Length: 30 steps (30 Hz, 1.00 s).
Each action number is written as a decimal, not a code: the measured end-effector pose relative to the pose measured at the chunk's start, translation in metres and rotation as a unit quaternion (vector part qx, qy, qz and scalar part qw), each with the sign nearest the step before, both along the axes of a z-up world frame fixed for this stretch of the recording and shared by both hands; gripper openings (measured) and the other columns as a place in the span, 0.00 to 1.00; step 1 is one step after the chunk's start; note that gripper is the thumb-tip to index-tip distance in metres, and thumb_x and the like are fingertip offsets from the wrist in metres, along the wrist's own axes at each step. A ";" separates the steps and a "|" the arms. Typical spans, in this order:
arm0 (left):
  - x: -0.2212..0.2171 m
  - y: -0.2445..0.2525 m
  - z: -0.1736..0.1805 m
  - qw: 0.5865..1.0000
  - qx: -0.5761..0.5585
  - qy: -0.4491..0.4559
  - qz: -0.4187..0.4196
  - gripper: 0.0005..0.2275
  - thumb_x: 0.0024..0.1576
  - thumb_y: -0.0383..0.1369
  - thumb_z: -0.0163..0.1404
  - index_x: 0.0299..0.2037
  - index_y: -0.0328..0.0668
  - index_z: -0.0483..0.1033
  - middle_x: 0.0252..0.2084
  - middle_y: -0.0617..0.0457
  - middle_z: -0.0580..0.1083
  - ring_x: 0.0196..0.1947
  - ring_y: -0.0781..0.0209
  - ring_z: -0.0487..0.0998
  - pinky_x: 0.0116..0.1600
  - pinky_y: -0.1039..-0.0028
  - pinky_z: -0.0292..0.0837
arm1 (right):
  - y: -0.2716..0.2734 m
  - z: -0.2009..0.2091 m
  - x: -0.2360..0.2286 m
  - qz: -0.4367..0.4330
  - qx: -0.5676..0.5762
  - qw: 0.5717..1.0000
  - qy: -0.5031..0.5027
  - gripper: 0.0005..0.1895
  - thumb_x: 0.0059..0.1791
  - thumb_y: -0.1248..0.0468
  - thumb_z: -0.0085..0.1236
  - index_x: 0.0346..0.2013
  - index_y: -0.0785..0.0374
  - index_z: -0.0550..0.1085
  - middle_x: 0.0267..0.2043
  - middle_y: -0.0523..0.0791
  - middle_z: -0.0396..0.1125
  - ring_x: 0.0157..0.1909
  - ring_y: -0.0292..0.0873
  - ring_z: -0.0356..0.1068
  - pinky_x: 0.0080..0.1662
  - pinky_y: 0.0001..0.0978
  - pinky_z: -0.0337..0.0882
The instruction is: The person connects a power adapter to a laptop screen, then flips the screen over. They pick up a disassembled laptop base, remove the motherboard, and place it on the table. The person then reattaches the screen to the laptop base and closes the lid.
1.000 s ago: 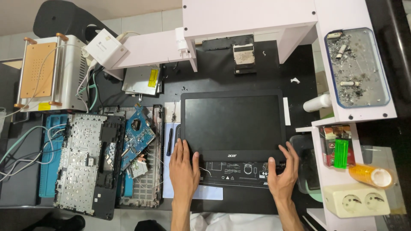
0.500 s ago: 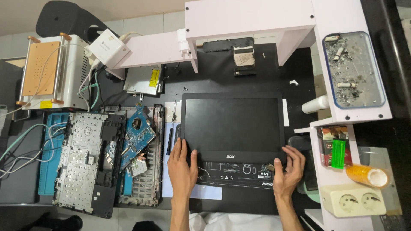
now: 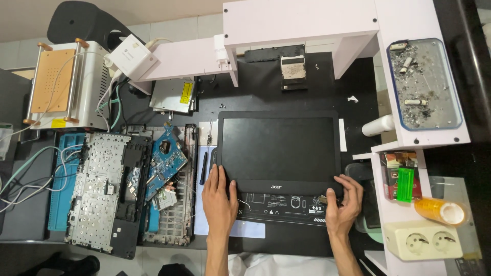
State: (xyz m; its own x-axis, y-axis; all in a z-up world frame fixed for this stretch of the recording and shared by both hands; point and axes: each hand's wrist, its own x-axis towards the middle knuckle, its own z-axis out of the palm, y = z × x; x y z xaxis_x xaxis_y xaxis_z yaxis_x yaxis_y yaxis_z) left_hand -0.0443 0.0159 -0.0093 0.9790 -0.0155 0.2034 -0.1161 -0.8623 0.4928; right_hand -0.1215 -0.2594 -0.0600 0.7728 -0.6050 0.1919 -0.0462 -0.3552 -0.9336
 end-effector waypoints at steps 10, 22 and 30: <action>0.009 0.011 0.009 0.998 -0.042 0.034 0.033 0.17 0.62 0.32 0.50 0.59 0.32 0.75 0.64 0.37 0.71 0.62 0.41 0.71 0.64 0.59 0.65 | 0.000 0.005 0.000 0.000 0.001 0.999 0.032 0.14 0.52 0.71 0.53 0.53 0.68 0.73 0.65 0.52 0.58 0.67 0.50 0.63 0.66 0.40 0.66; 0.033 0.042 -0.002 0.988 0.077 0.004 0.134 0.11 0.59 0.34 0.55 0.48 0.39 0.81 0.42 0.45 0.78 0.44 0.45 0.78 0.46 0.61 0.74 | 0.007 0.019 0.003 0.000 -0.075 0.997 0.030 0.13 0.51 0.69 0.55 0.51 0.67 0.75 0.63 0.52 0.62 0.67 0.52 0.64 0.64 0.44 0.67; 0.035 0.042 0.006 0.990 0.079 0.015 0.112 0.07 0.58 0.32 0.54 0.40 0.36 0.80 0.37 0.45 0.77 0.39 0.43 0.78 0.43 0.57 0.72 | 0.016 0.037 0.010 0.021 -0.240 0.971 -0.011 0.11 0.47 0.72 0.59 0.45 0.66 0.76 0.56 0.50 0.68 0.64 0.54 0.69 0.74 0.57 0.59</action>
State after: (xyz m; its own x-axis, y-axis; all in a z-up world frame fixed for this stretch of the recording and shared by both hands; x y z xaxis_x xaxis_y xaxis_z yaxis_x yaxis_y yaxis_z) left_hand -0.0088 0.0578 -0.0030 0.9669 0.1738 0.1866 0.0999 -0.9314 0.3500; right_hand -0.1120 -0.2430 -0.0230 0.7873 -0.4097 0.4607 -0.0037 -0.7503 -0.6611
